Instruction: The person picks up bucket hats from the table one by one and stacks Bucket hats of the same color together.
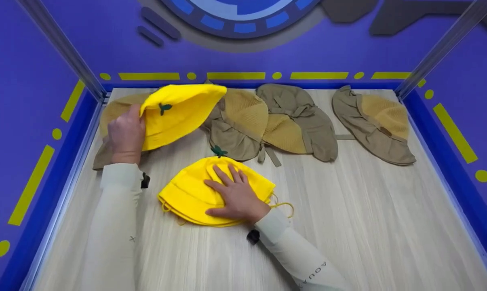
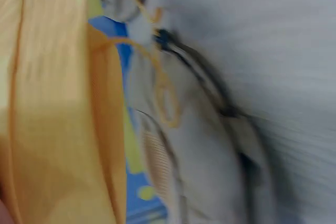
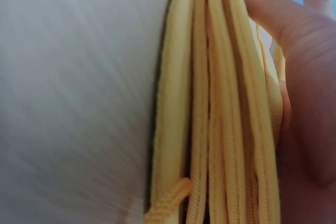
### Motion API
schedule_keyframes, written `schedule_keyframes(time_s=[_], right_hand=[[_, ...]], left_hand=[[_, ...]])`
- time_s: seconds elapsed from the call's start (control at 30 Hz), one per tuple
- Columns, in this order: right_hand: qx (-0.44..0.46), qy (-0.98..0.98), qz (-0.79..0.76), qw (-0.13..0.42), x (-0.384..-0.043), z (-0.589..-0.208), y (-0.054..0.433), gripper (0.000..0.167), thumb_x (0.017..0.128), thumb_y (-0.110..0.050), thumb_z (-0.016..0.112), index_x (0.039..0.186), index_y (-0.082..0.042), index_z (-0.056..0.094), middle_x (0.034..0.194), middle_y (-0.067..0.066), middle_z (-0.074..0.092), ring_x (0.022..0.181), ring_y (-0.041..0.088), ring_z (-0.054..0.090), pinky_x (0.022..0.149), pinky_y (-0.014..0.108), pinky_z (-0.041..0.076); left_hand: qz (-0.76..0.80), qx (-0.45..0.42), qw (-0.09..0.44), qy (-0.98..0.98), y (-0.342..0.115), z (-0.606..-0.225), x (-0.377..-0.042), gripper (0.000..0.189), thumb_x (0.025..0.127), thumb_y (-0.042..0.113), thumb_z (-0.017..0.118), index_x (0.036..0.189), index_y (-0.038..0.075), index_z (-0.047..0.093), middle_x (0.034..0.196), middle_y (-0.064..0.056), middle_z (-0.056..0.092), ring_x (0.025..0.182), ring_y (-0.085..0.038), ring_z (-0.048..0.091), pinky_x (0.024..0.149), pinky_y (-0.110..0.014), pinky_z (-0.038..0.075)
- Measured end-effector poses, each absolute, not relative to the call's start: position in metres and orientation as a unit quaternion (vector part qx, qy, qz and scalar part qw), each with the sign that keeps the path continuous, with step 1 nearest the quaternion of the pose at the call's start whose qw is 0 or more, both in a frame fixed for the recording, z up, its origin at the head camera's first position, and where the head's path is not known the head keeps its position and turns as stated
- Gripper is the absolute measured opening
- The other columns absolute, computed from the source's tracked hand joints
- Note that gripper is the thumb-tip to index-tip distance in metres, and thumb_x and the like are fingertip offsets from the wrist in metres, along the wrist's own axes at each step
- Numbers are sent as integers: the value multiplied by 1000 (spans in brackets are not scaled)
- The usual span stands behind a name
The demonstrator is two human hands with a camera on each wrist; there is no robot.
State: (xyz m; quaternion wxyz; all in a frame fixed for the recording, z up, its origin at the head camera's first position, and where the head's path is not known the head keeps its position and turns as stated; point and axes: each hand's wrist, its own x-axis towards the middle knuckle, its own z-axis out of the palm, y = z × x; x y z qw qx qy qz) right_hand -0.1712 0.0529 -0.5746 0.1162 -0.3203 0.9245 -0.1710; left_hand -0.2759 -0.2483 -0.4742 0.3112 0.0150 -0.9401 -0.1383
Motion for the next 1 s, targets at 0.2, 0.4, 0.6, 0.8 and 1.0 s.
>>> schedule_keyframes(time_s=[0.2,0.4,0.6,0.8,1.0], right_hand=[[-320,922,-179,122,-173,-573,53,85,88,-77,56,160,-39,32,175,-1,6,159,44,2,123,67,12],[-325,920,-180,123,-174,-573,54,85,89,-77,55,160,-38,32,175,-1,6,159,44,2,123,67,11],[-330,919,-187,111,-173,-572,54,83,89,-75,57,159,-36,35,175,2,9,158,46,5,122,69,13],[-335,916,-190,109,-173,-573,54,83,89,-74,57,159,-35,36,174,2,9,158,46,6,122,69,13],[-337,911,-211,112,-173,-574,57,82,89,-73,58,159,-36,37,174,2,10,159,45,5,123,69,11]], left_hand=[[-157,-55,359,-918,-227,-446,-273,33,107,28,55,109,-2,68,86,-24,73,72,-41,71,71,-50,60],[-158,-94,413,-892,-206,-412,-267,35,109,32,50,108,3,70,78,-20,72,66,-38,70,65,-46,60],[-174,-104,440,-875,-191,-384,-258,37,109,34,49,103,4,70,77,-19,72,62,-36,67,62,-46,59],[-229,-83,447,-861,-180,-359,-242,38,108,34,52,101,3,72,82,-18,73,70,-38,71,70,-48,60],[-271,-88,431,-856,-170,-341,-225,35,106,33,56,101,4,75,85,-17,76,72,-35,73,73,-45,62]])
